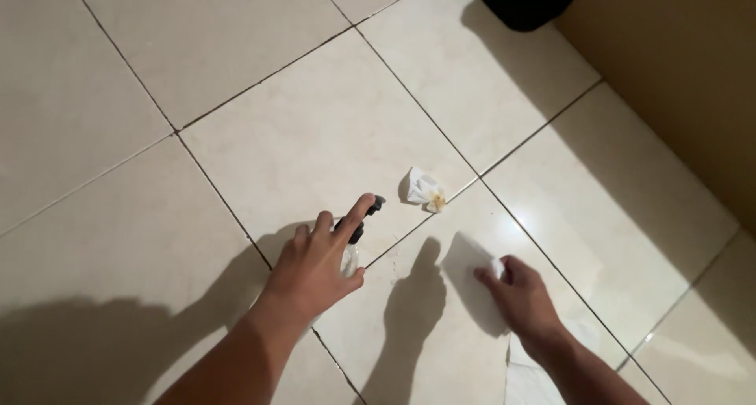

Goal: Cleaning a stain on the floor using liquid cleaner and tissues, followed by sifting a cat litter box with a scoop.

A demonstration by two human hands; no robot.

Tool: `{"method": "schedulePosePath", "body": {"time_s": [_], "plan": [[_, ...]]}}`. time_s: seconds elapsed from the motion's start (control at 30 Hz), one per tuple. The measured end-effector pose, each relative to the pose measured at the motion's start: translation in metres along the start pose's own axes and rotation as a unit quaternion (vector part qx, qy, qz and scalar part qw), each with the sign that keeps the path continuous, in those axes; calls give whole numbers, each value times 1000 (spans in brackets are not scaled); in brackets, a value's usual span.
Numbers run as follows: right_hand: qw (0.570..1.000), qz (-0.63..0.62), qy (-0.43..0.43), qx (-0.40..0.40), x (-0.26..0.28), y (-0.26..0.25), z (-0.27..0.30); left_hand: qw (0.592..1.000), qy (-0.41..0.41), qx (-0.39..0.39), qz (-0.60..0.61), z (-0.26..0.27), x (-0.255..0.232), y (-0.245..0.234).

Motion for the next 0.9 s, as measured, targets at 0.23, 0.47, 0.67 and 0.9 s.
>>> {"method": "schedulePosePath", "body": {"time_s": [0.23, 0.47, 0.67, 0.9], "plan": [[986, -15, -79, -149, 43, 8, -25, 999, 8, -39, 13, -13, 14, -27], [900, 8, -373, -226, 122, 15, -72, 947, 101, -292, 85, -50, 55, -32], [714, 277, -643, -24, 132, 75, -103, 909, 149, -365, 137, -72, 85, -34], [885, 295, -346, -100, 138, -11, -162, 872, 180, -436, 134, -84, 97, -38]]}}
Point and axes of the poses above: each hand's wrist, its own z-axis away from the middle knuckle, its own y-axis out of the palm, x = y × z, the point moved 4 cm from there along -z, towards the middle knuckle, and after that the axes turned 11 degrees about -x, right-handed, at the moved point
